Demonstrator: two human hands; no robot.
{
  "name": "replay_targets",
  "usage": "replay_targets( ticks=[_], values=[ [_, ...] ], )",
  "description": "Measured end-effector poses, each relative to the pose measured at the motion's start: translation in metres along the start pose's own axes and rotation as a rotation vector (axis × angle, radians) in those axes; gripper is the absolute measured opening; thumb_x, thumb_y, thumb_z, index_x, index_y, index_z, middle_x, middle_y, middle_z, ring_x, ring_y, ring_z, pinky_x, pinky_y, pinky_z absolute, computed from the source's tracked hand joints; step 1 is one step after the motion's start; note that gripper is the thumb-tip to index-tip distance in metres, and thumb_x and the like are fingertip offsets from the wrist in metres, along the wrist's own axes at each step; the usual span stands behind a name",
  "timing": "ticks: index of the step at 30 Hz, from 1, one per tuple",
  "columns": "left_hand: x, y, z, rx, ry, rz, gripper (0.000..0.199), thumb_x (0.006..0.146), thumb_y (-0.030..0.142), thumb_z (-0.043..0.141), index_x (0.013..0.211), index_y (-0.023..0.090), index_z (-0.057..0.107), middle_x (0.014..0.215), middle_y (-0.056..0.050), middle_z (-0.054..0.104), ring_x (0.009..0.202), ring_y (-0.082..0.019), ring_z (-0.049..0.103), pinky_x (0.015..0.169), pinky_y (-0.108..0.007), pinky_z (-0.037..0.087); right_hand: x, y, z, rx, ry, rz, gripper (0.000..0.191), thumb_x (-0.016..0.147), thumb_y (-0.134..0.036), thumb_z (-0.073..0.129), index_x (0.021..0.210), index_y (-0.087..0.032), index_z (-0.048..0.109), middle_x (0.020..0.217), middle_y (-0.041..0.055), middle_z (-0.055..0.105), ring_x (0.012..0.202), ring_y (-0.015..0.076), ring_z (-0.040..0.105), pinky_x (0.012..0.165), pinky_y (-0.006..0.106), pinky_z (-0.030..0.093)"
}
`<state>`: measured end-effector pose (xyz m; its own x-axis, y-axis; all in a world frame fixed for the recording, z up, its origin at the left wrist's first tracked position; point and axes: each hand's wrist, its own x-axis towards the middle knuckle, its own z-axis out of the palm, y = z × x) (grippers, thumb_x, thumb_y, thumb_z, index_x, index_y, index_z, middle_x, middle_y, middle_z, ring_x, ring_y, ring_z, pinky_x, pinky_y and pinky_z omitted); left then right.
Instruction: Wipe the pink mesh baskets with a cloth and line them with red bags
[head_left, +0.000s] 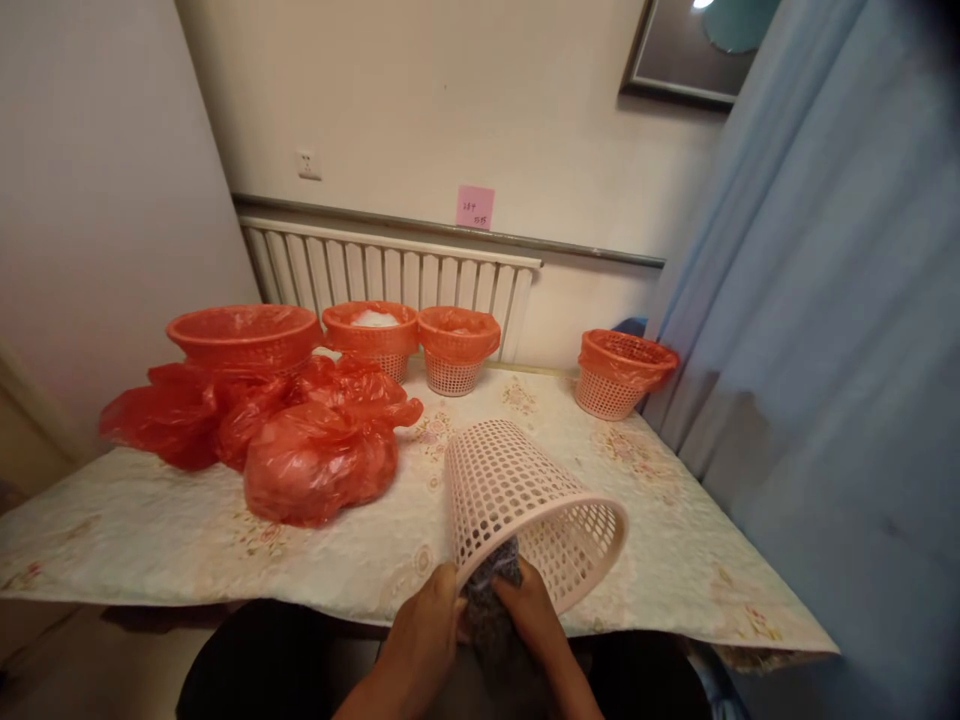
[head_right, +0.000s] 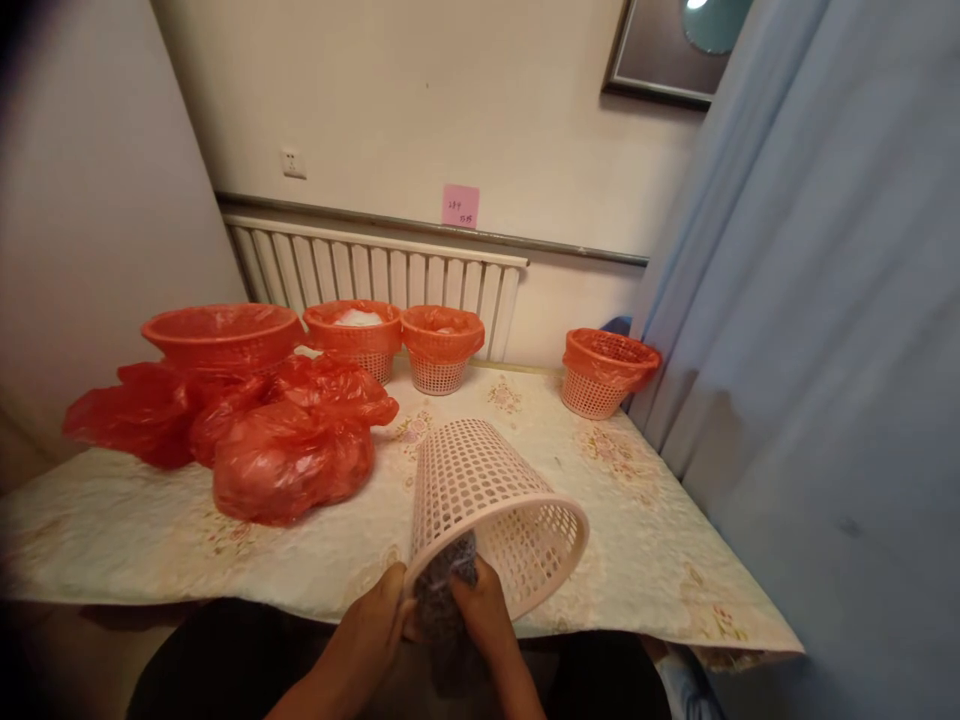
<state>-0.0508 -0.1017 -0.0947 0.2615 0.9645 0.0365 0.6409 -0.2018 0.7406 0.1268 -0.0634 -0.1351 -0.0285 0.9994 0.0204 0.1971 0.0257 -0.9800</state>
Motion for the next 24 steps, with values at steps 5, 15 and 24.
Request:
replay_targets(
  ticks=[5,15,24],
  values=[
    [0.006,-0.007,0.001,0.065,0.065,0.079,0.009,0.090,0.019,0.032,0.094,0.023,0.039,0.089,-0.009,0.064,0.083,-0.024,0.064,0.072,-0.034,0.045,-0.014,-0.039,0.024,0.001,0.104,-0.048,0.026,0.076,-0.028,0.057,0.097,-0.015,0.065,0.090,0.0075,0.069,0.088,0.0235,0.063,0.081,0.034,0.050],
    [0.017,-0.006,-0.012,0.197,0.150,0.128,0.009,0.091,0.024,0.035,0.086,0.024,0.043,0.079,-0.002,0.060,0.073,-0.021,0.062,0.065,-0.030,0.043,-0.012,0.026,0.019,-0.946,0.015,-0.231,0.040,0.078,-0.007,0.047,0.108,-0.024,0.066,0.098,0.0112,0.062,0.088,0.0254,0.062,0.073,0.033,0.049],
    [0.025,0.007,-0.006,0.008,0.328,0.130,0.020,0.092,0.040,0.041,0.085,0.023,0.047,0.073,0.001,0.056,0.066,-0.018,0.056,0.063,-0.029,0.044,0.002,0.064,-0.005,-0.724,0.196,-0.104,0.051,0.075,-0.008,0.043,0.122,-0.016,0.060,0.111,0.0125,0.062,0.106,0.0241,0.060,0.091,0.033,0.046]
  ],
)
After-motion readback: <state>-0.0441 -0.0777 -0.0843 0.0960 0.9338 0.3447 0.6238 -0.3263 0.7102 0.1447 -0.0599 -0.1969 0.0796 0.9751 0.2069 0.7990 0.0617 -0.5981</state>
